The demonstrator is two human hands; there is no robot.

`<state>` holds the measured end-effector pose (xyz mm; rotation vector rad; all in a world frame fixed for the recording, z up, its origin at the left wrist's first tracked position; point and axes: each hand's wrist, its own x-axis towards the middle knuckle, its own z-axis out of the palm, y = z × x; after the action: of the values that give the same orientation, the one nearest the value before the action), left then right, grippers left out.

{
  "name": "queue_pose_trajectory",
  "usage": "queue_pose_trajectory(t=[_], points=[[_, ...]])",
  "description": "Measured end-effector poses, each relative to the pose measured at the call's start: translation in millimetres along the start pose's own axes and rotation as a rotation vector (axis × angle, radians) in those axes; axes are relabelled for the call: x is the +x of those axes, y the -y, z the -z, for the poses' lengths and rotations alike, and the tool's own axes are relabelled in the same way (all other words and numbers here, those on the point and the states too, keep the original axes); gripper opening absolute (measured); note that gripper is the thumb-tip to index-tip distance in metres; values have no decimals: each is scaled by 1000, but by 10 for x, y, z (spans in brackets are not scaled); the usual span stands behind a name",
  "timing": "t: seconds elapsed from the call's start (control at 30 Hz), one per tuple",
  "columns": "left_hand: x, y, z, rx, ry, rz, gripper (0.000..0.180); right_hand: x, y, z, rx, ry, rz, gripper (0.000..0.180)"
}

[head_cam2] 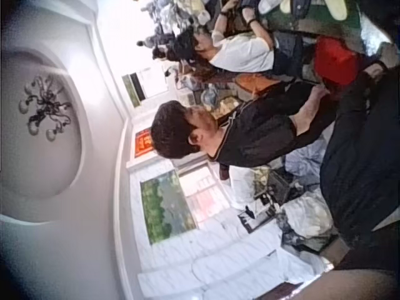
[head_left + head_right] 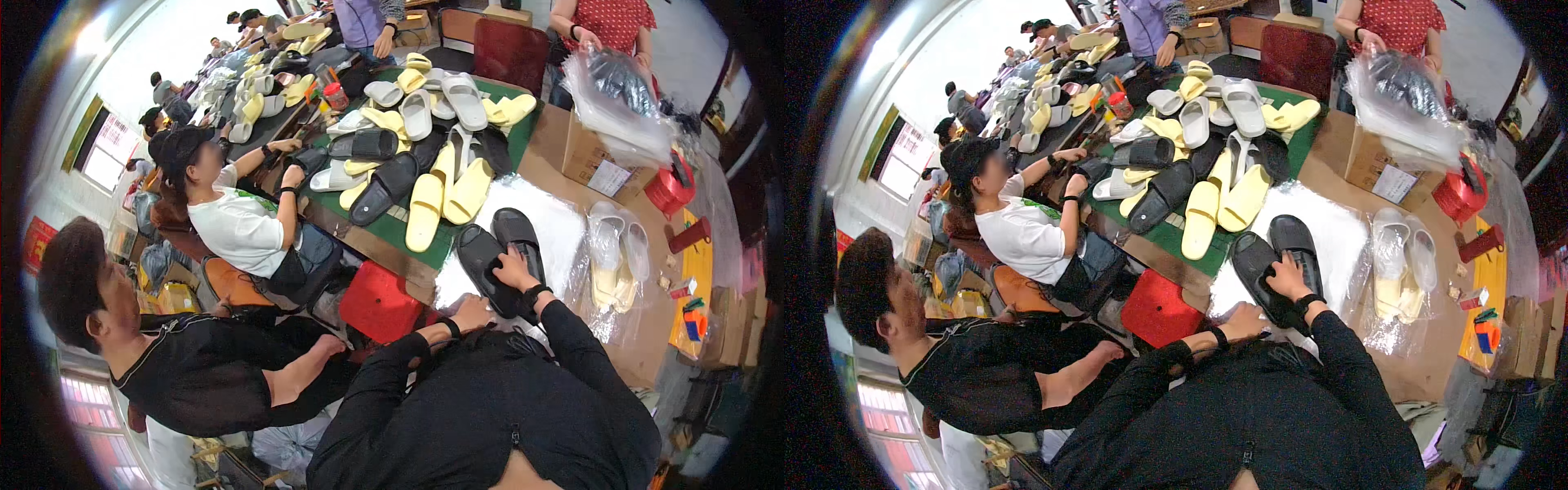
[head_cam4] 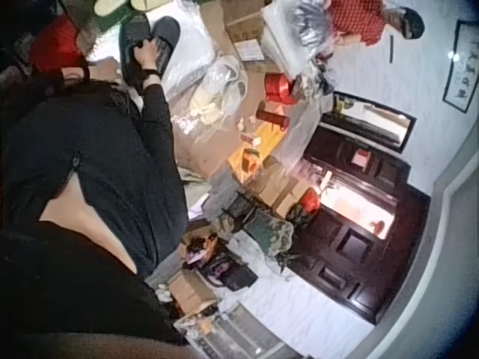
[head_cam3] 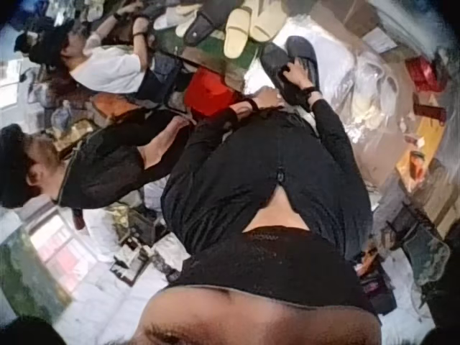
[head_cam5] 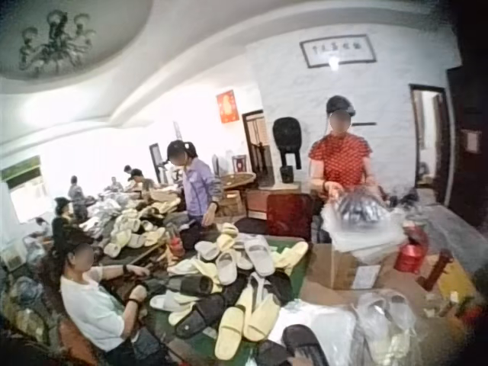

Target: The recorder is packing various pairs of slides and sandals into plastic bags and placing them into a larger shipping bag.

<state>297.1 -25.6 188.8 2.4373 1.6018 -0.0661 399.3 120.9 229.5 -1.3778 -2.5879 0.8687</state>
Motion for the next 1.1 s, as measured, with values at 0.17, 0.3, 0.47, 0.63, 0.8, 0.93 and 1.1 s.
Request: queue_pose_trajectory(t=[0.17,0.3,0.47,0.63,0.8,0.93,1.1], points=[[26,-49,77,43,-105,-52,26,-77,-268,85,121,-122,-2,32],[182,-163,281,91,-158,-201,36,-604,-476,388,549,-453,100,26],[233,-193,595,70,112,-277,55,-1277,-603,1083,990,-228,-141,41],[298,-92,299,73,120,-175,59,-1814,-912,1312,1416,-234,-110,37],[387,-185,333,-44,34,-82,68,-2396,-1033,1284,1510,-105,-245,35],[457,-247,436,53,-71,-54,72,-2551,-739,1231,1383,208,-232,33],[538,-253,648,-99,-220,-19,70,-2396,-636,960,1263,481,-48,34]])
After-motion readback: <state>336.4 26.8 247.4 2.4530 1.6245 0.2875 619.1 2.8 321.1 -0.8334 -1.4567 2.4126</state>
